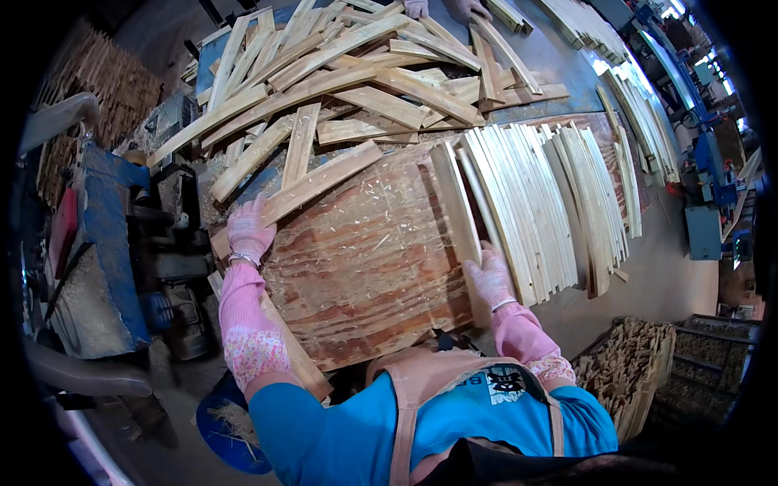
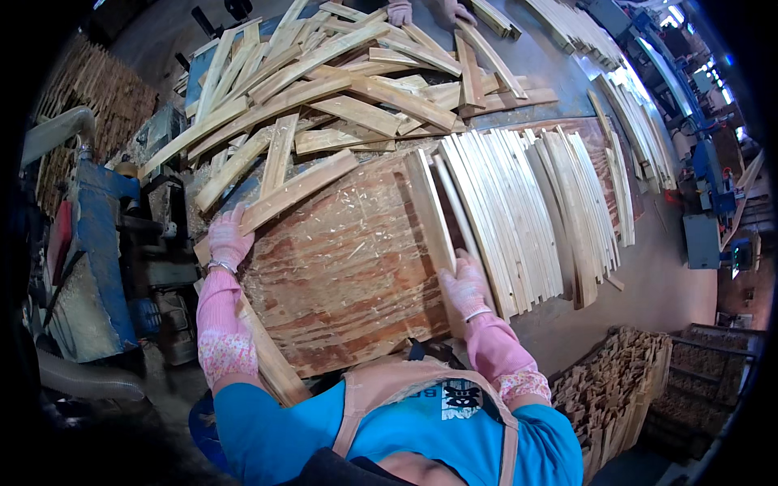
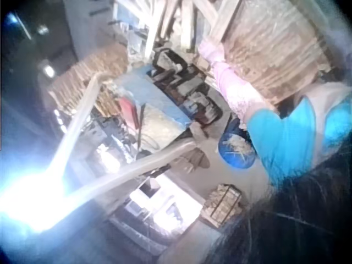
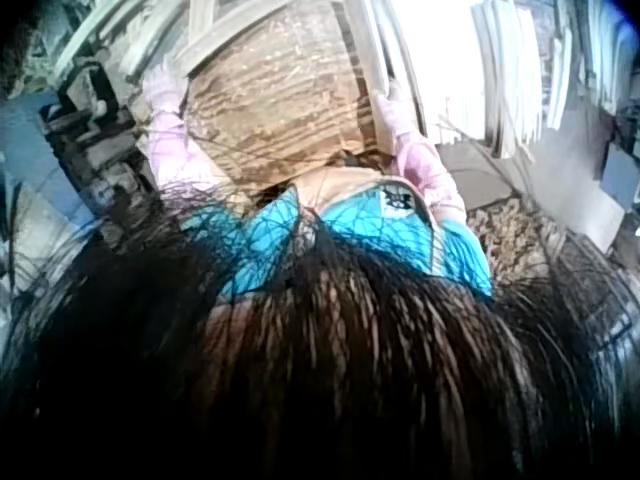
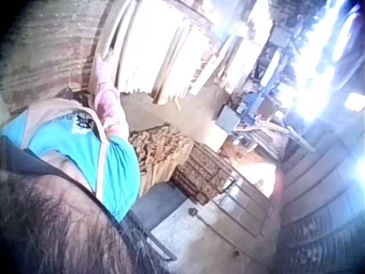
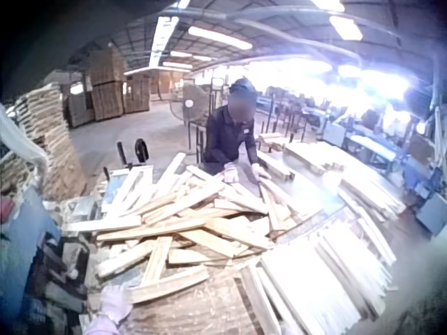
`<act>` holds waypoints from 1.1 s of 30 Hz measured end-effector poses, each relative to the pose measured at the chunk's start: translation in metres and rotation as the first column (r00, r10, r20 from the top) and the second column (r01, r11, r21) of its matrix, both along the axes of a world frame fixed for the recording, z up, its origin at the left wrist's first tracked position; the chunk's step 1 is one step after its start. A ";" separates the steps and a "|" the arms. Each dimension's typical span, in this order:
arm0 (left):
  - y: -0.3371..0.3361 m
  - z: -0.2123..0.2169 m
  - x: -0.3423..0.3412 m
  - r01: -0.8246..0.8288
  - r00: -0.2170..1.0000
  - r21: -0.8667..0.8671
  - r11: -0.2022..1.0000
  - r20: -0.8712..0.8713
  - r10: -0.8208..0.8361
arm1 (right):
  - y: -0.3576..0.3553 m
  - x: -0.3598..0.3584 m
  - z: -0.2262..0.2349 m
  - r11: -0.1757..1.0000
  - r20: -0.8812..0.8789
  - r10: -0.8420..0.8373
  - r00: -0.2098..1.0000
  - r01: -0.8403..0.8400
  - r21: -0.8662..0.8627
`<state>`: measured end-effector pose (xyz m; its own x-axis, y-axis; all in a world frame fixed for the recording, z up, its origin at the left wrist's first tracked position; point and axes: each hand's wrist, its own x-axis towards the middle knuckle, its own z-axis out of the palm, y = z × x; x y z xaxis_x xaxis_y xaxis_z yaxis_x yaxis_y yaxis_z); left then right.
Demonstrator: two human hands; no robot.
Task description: The person sorts and stacks thin wooden slats on a workbench, then moves to a planer machine to feed the slats through for smoothing. The person handles the wood by hand, wearing pink gloves, and organizes the processed pieces into neat stacks.
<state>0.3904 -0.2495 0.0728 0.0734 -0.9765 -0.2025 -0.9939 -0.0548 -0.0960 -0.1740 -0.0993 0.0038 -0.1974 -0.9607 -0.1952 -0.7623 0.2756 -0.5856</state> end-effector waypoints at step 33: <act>-0.071 -0.019 -0.165 -0.297 0.953 -0.293 0.909 -0.145 0.265 | -0.051 -0.075 0.145 0.907 0.416 -0.420 0.807 0.364 0.211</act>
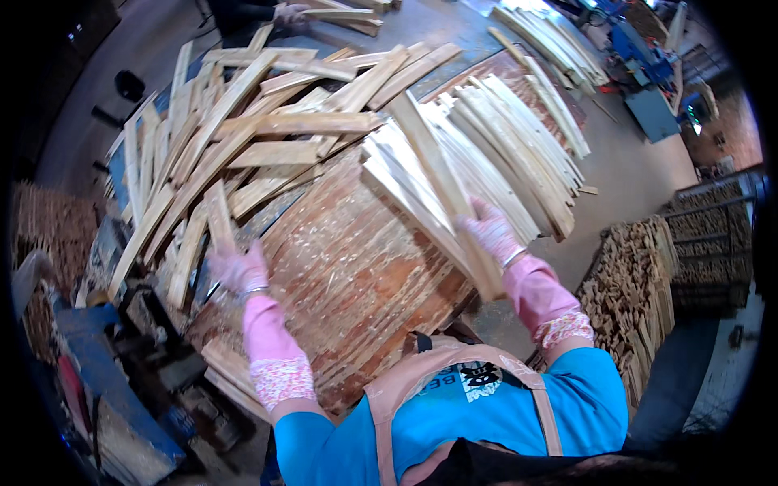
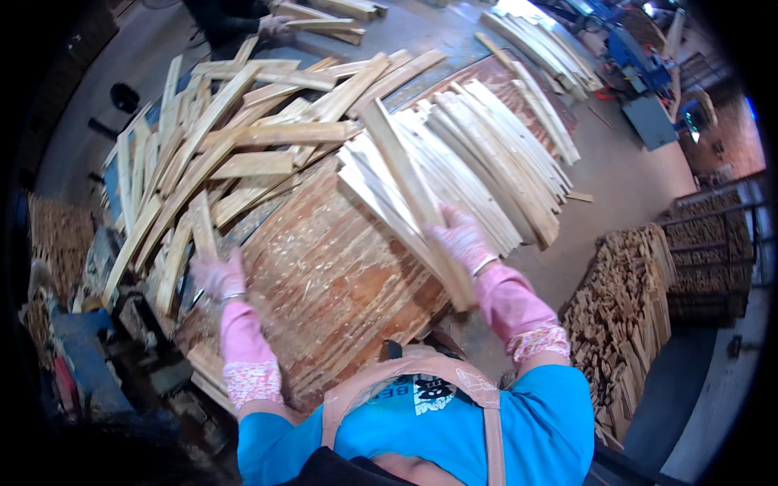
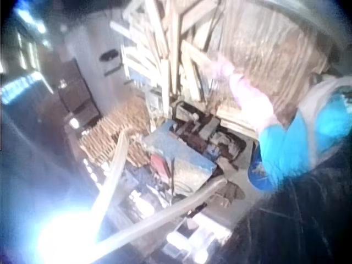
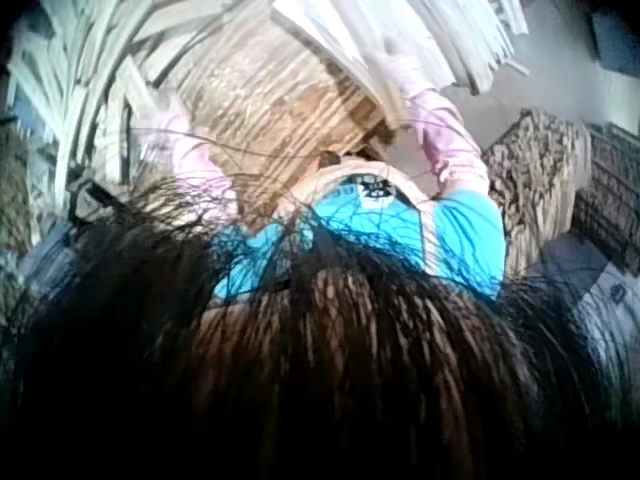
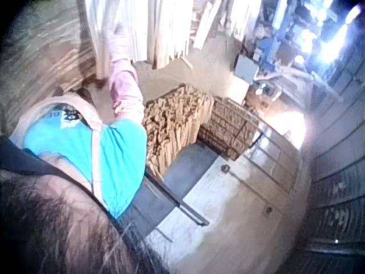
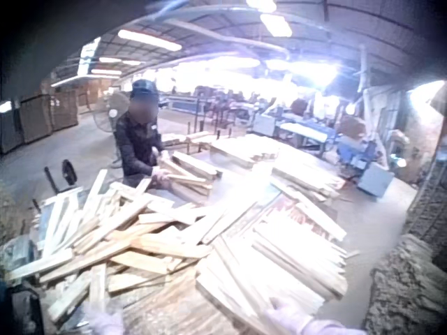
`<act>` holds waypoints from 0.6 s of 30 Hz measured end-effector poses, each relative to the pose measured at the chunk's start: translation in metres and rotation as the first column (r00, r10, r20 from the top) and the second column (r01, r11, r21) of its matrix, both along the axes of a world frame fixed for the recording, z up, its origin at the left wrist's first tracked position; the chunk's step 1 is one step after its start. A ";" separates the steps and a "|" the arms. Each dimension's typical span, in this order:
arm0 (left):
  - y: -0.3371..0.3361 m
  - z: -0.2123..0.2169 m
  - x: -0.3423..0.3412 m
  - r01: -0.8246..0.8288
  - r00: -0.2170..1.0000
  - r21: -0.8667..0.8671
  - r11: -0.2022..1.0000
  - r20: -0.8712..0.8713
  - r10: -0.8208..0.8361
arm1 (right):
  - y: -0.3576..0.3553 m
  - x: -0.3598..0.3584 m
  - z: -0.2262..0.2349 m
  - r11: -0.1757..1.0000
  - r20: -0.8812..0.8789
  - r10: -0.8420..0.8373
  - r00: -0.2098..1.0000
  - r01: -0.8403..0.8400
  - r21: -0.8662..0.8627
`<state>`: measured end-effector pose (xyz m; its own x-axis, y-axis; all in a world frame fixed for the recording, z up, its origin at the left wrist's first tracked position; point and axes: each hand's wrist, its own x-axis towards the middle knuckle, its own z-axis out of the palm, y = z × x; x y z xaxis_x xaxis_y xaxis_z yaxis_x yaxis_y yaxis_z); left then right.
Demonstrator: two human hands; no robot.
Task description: The person sorts and stacks thin wooden slats on a workbench, then moves to a planer machine to feed the slats through for smoothing. The person handles the wood by hand, wearing pink gloves, and organizes the processed pieces into neat stacks.
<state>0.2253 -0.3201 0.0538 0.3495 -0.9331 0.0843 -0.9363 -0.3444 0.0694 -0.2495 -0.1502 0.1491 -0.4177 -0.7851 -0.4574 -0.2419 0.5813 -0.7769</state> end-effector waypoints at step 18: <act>0.295 -0.087 -0.272 0.161 0.312 0.325 0.932 -0.912 0.264 | -0.087 -0.555 -0.113 1.000 -0.731 -0.016 0.682 0.013 -0.009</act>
<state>-0.0463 -0.0248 -0.0330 0.0381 -0.7983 -0.6010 -0.2829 -0.5855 0.7597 -0.8046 -0.2372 0.0357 -0.6298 -0.7768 0.0006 -0.7255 0.5879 -0.3578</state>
